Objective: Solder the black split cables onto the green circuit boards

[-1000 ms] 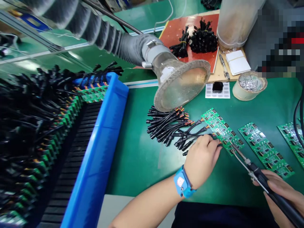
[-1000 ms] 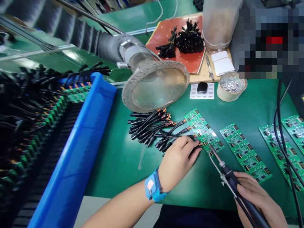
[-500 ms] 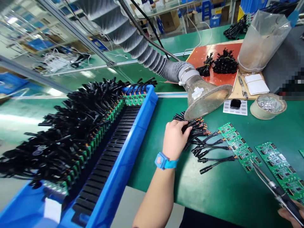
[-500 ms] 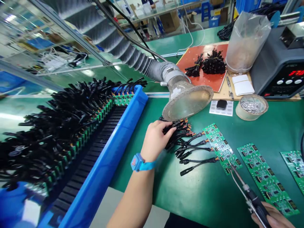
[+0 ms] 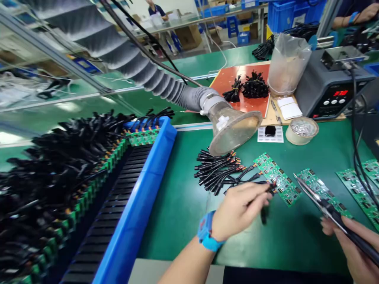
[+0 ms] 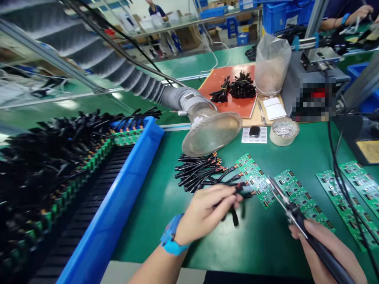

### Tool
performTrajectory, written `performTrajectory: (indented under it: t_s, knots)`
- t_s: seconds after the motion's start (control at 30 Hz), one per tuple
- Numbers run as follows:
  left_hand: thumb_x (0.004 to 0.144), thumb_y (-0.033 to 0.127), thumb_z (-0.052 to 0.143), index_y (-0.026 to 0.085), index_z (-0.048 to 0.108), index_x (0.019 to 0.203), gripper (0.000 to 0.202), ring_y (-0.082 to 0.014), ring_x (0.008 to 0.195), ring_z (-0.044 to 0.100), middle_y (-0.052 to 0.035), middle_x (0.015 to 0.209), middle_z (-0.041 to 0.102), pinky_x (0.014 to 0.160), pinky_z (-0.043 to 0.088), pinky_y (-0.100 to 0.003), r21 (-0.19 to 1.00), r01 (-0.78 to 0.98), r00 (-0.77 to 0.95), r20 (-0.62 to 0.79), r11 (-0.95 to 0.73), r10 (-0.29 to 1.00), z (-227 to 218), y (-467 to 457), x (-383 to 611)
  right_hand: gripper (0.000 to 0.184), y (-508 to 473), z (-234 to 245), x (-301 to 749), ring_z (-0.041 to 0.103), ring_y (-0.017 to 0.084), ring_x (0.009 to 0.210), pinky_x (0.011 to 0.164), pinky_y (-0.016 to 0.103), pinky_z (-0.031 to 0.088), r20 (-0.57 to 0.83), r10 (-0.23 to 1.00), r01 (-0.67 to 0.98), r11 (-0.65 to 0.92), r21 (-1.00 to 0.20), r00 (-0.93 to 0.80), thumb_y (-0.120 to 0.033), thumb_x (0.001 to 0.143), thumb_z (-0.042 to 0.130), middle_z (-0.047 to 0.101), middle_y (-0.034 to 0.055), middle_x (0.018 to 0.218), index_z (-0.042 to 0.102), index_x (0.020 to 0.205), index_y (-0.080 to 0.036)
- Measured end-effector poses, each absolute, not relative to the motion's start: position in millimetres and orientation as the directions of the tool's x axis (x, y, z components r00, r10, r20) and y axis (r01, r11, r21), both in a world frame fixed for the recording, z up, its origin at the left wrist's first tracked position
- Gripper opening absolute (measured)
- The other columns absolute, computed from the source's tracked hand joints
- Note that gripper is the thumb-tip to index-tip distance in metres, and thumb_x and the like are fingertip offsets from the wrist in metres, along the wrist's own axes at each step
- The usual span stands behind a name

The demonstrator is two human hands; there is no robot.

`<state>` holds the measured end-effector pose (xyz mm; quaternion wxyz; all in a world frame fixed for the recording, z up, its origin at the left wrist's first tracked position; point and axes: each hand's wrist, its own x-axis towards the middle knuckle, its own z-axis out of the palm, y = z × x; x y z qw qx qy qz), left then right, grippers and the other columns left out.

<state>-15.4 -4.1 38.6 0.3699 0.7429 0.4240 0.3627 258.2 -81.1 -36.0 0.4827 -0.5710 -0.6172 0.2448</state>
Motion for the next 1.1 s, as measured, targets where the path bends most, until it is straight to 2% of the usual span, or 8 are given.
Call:
performTrajectory:
  t_s: [0.07, 0.13, 0.23, 0.43, 0.63, 0.77, 1.0, 1.1]
  knots:
    - [0.090, 0.023, 0.045, 0.014, 0.062, 0.085, 0.020, -0.0127, 0.062, 0.064, -0.0067, 0.074, 0.069, 0.059, 0.052, -0.024, 0.986, 0.165, 0.499, -0.087, 0.004, 0.862, 32, -13, 5, 0.022, -67, -19, 236, 0.068, 0.017, 0.073, 0.067, 0.024, 0.059, 0.294, 0.950, 0.462, 0.214, -0.860, 0.107, -0.030, 0.082, 0.061, 0.070, -0.0005, 0.084, 0.063, 0.104, -0.026]
    - [0.090, 0.028, 0.047, 0.013, 0.059, 0.082, 0.021, -0.0131, 0.062, 0.064, -0.0077, 0.076, 0.069, 0.058, 0.052, -0.024, 0.956, 0.048, 0.557, -0.265, 0.288, 0.787, 26, -19, 19, 0.022, -55, -6, 218, 0.068, 0.015, 0.075, 0.069, 0.023, 0.059, 0.292, 0.945, 0.419, 0.207, -0.884, 0.148, -0.025, 0.084, 0.059, 0.070, -0.0010, 0.087, 0.061, 0.106, -0.027]
    - [0.088, 0.033, 0.051, 0.014, 0.058, 0.078, 0.022, -0.0132, 0.066, 0.063, -0.0063, 0.078, 0.068, 0.063, 0.052, -0.026, 0.925, 0.031, 0.579, -0.326, 0.379, 0.747, 21, -21, 27, 0.027, -44, 5, 203, 0.067, 0.017, 0.086, 0.074, 0.025, 0.058, 0.132, 0.985, 0.288, 0.096, -0.953, 0.109, -0.026, 0.084, 0.060, 0.069, 0.0011, 0.095, 0.058, 0.111, -0.027]
    - [0.086, 0.025, 0.051, 0.015, 0.061, 0.077, 0.017, -0.0106, 0.061, 0.057, -0.0039, 0.075, 0.064, 0.060, 0.049, -0.023, 0.972, 0.144, 0.555, -0.233, 0.184, 0.798, 21, -19, 26, 0.031, -39, 7, 198, 0.067, 0.018, 0.083, 0.066, 0.025, 0.058, -0.015, 0.999, 0.052, -0.017, -0.999, 0.040, -0.026, 0.078, 0.067, 0.066, 0.0017, 0.089, 0.057, 0.108, -0.027]
    - [0.074, 0.027, 0.070, 0.015, 0.064, 0.075, 0.013, -0.0111, 0.060, 0.058, -0.0026, 0.074, 0.063, 0.058, 0.050, -0.022, 0.983, 0.157, 0.304, -0.139, 0.095, 0.942, 10, -23, 32, 0.031, -43, 0, 188, 0.066, 0.017, 0.080, 0.065, 0.024, 0.057, -0.014, 0.995, 0.051, -0.019, -0.999, 0.099, -0.024, 0.076, 0.069, 0.066, 0.0018, 0.087, 0.057, 0.105, -0.026]
    - [0.079, 0.026, 0.065, 0.017, 0.069, 0.076, 0.010, -0.0130, 0.063, 0.059, -0.0026, 0.069, 0.064, 0.061, 0.051, -0.023, 0.966, 0.234, 0.349, 0.020, -0.108, 0.937, 8, -19, 27, 0.027, -44, 1, 183, 0.066, 0.018, 0.080, 0.068, 0.029, 0.057, -0.007, 0.994, -0.034, -0.004, -0.999, 0.105, -0.025, 0.080, 0.065, 0.065, 0.0008, 0.081, 0.054, 0.104, -0.026]
    - [0.089, 0.024, 0.050, 0.021, 0.066, 0.105, 0.023, -0.0132, 0.068, 0.061, -0.0049, 0.079, 0.061, 0.063, 0.054, -0.024, 0.885, 0.288, 0.507, 0.182, -0.365, 0.842, 7, -16, 17, 0.031, -37, 8, 197, 0.063, 0.017, 0.091, 0.073, 0.026, 0.056, 0.361, 0.920, 0.389, 0.392, -0.834, -0.152, -0.015, 0.082, 0.060, 0.065, 0.0011, 0.095, 0.058, 0.109, -0.030]
    - [0.092, 0.022, 0.042, 0.016, 0.065, 0.099, 0.025, -0.0150, 0.069, 0.059, -0.0064, 0.078, 0.060, 0.062, 0.054, -0.026, 0.717, 0.488, 0.535, 0.205, -0.498, 0.820, 4, -23, 21, 0.032, -37, 0, 197, 0.061, 0.017, 0.092, 0.078, 0.030, 0.054, 0.372, 0.897, 0.467, 0.442, -0.765, -0.240, -0.010, 0.084, 0.051, 0.064, 0.0020, 0.096, 0.059, 0.109, -0.029]
